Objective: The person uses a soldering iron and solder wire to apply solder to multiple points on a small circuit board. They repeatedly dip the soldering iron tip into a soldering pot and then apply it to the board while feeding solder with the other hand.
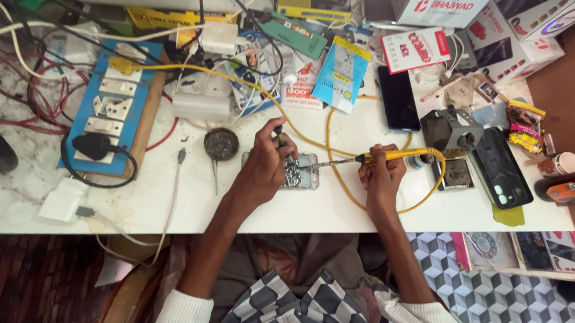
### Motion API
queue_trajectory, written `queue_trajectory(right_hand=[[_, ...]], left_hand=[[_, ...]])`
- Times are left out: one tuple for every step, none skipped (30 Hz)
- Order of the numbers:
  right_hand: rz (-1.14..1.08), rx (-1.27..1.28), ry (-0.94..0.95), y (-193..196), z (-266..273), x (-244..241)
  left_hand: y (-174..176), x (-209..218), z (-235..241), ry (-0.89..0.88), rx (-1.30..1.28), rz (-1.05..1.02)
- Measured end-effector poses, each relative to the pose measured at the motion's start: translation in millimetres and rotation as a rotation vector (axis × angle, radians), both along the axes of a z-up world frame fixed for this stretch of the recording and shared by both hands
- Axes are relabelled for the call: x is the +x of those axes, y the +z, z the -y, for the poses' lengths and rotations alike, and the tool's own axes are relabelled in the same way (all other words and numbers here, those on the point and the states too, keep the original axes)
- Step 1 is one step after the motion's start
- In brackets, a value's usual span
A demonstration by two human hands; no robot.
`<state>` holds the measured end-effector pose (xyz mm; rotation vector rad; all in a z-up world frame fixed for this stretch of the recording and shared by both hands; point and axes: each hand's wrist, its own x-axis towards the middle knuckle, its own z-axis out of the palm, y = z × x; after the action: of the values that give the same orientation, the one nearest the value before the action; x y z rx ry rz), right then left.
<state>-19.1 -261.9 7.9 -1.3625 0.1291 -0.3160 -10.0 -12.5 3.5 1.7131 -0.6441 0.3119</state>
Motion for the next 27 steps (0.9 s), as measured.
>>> queue_trajectory(right_hand=[[-0.013,-0.008,-0.004,-0.6,0.4,0.0],[-0.027,-0.016,-0.007,-0.7,1.3,-0.2],[-0.043,-0.023,-0.009,-1.4,1.2,-1.2],[-0.024,-0.023,-0.011,-1.7,1.2,-2.1],[-0.004,-0.023,-0.011,-1.2,1.5,-1.8],[0.017,-0.023,-0.012,-0.6,1.3,-1.4],[0.016,-0.012,-0.01,-0.1,0.5,-0.4],[0.015,0.0,-0.007,0.4,-0.2,0.8],[0.01,0.01,-0.009,0.5,0.4,-0.6],[-0.008,-0.005,-0.01,0.1,0.5,-1.4],[-0.023,-0.021,-0.01,0.1,0.3,-1.0],[-0.038,-0.037,-0.01,0.3,0.5,-1.2],[-0.033,-0.041,-0.007,1.0,0.3,-0.4],[-0.027,-0.046,-0.003,1.7,-0.1,0.4],[-0.024,-0.05,0.001,1.4,-0.5,0.1],[-0.009,-0.042,0.005,1.0,-0.5,0.4],[0.002,-0.034,0.007,0.4,-0.2,-0.3],[0.014,-0.027,0.01,-0.4,0.1,-0.9],[-0.002,-0.03,0.003,-1.0,0.6,-0.8],[-0.017,-0.034,-0.004,-1.3,1.1,-0.7],[-0.03,-0.037,-0.01,-1.3,1.2,-0.1],[-0.034,-0.038,-0.012,-1.3,1.2,-0.3],[-0.037,-0.041,-0.013,-1.1,1.5,0.0],[-0.039,-0.043,-0.014,-1.1,1.7,0.0],[-0.028,-0.005,0.002,-1.3,2.3,-1.0],[-0.017,0.033,0.018,-1.3,3.3,-2.2],[-0.002,0.071,0.035,-0.8,3.7,-1.5]], left_hand=[[-0.2,-0.9,1.2,0.024,0.038,0.053],[-0.9,-1.5,2.7,0.047,0.075,0.106],[-2.4,-3.5,3.8,0.071,0.115,0.156],[-4.0,-4.7,4.4,0.073,0.096,0.151],[-5.3,-4.0,4.4,0.076,0.077,0.148],[-6.5,-3.3,3.8,0.079,0.058,0.145],[-7.3,-2.0,2.7,0.08,0.049,0.13],[-8.0,-0.7,1.8,0.081,0.04,0.115],[-9.2,-1.3,2.3,0.077,0.03,0.096],[-10.1,-1.9,2.5,0.07,0.028,0.095],[-10.3,-1.5,2.6,0.064,0.024,0.097],[-9.9,-1.3,2.8,0.059,0.021,0.099],[-8.4,0.0,2.0,0.072,0.05,0.118],[-6.7,1.2,1.2,0.086,0.079,0.136],[-5.9,1.5,0.5,0.099,0.109,0.153],[-5.3,2.4,0.1,0.095,0.091,0.102],[-5.3,2.3,0.0,0.09,0.073,0.047],[-5.7,2.2,0.0,0.085,0.055,-0.007],[-6.2,2.7,0.3,0.075,0.045,-0.005],[-6.9,3.3,0.3,0.065,0.036,-0.002],[-7.0,4.1,0.3,0.056,0.027,0.003],[-7.3,3.9,0.2,0.066,0.027,0.01],[-7.8,3.7,0.4,0.079,0.027,0.017],[-8.3,3.6,0.5,0.091,0.026,0.024],[-9.3,2.5,0.4,0.072,0.011,0.016],[-10.0,1.7,0.3,0.053,-0.005,0.009],[-10.0,2.0,0.3,0.036,-0.021,0.005]])
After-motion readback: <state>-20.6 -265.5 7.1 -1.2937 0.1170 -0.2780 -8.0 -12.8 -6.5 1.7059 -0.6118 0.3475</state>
